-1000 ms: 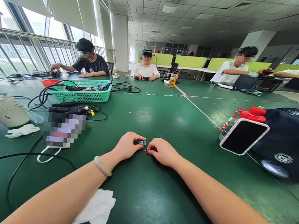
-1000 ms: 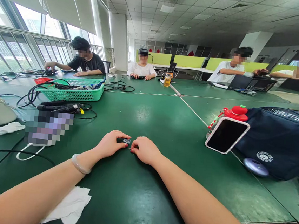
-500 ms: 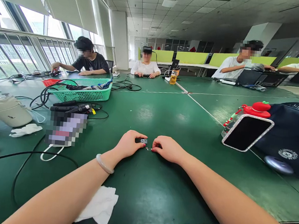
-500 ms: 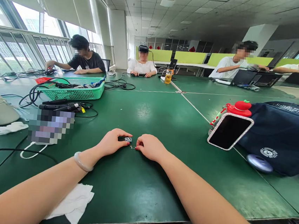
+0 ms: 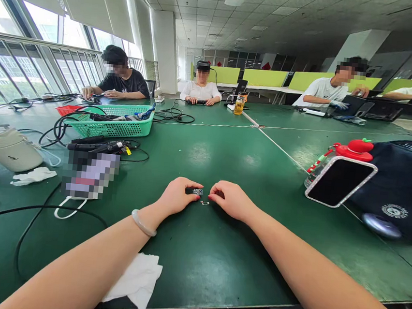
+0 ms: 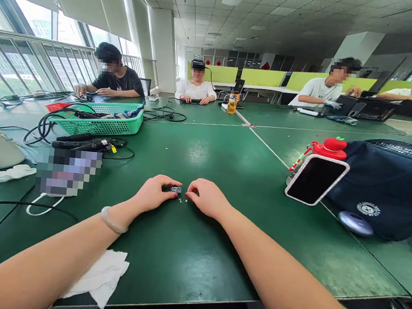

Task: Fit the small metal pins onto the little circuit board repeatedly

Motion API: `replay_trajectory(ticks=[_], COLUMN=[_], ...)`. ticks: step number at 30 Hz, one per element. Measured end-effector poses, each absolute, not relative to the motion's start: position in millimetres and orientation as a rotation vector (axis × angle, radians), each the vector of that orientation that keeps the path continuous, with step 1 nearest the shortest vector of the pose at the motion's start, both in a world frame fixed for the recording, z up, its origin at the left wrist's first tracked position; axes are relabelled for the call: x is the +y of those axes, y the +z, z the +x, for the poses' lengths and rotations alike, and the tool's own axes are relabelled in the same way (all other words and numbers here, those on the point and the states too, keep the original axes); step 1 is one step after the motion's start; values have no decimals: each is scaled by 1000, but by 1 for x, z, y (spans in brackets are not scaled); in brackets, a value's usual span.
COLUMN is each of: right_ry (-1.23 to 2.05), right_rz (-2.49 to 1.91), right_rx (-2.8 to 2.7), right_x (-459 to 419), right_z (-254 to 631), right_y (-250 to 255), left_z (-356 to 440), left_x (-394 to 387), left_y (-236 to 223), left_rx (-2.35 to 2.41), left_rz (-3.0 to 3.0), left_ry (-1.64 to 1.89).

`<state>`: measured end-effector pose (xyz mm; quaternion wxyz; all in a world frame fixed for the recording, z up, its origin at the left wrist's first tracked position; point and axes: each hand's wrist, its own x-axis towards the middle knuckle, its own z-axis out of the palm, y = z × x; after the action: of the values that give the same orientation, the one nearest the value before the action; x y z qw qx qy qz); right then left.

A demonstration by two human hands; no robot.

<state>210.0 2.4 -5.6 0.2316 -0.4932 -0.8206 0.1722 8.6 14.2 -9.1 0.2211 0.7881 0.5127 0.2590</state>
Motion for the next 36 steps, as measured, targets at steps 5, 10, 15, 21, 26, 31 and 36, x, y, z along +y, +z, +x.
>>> replay_trajectory(ticks=[5, 10, 15, 21, 26, 31, 36], right_ry=[431, 368, 283, 180, 7, -267, -364], right_rz=[-1333, -1315, -1308, -1272, -1145, -934, -921], right_rx=[-2156, -2115, -2126, -2166, -2173, -2147, -2167], right_x=[0, -2, -3, -3, -3, -5, -6], right_z=[205, 201, 200, 200, 202, 203, 202], right_y=[-6, -7, -6, -8, -12, -12, -14], left_z=[9, 11, 12, 12, 11, 10, 10], left_x=[14, 12, 11, 11, 14, 17, 18], left_y=[-8, -5, -4, -5, -7, -10, -13], left_rx=[1404, 1390, 1351, 1315, 1214, 972, 961], left_rz=[2115, 2086, 2088, 2065, 1933, 1664, 1557], left_ry=[817, 874, 894, 928, 949, 935, 940])
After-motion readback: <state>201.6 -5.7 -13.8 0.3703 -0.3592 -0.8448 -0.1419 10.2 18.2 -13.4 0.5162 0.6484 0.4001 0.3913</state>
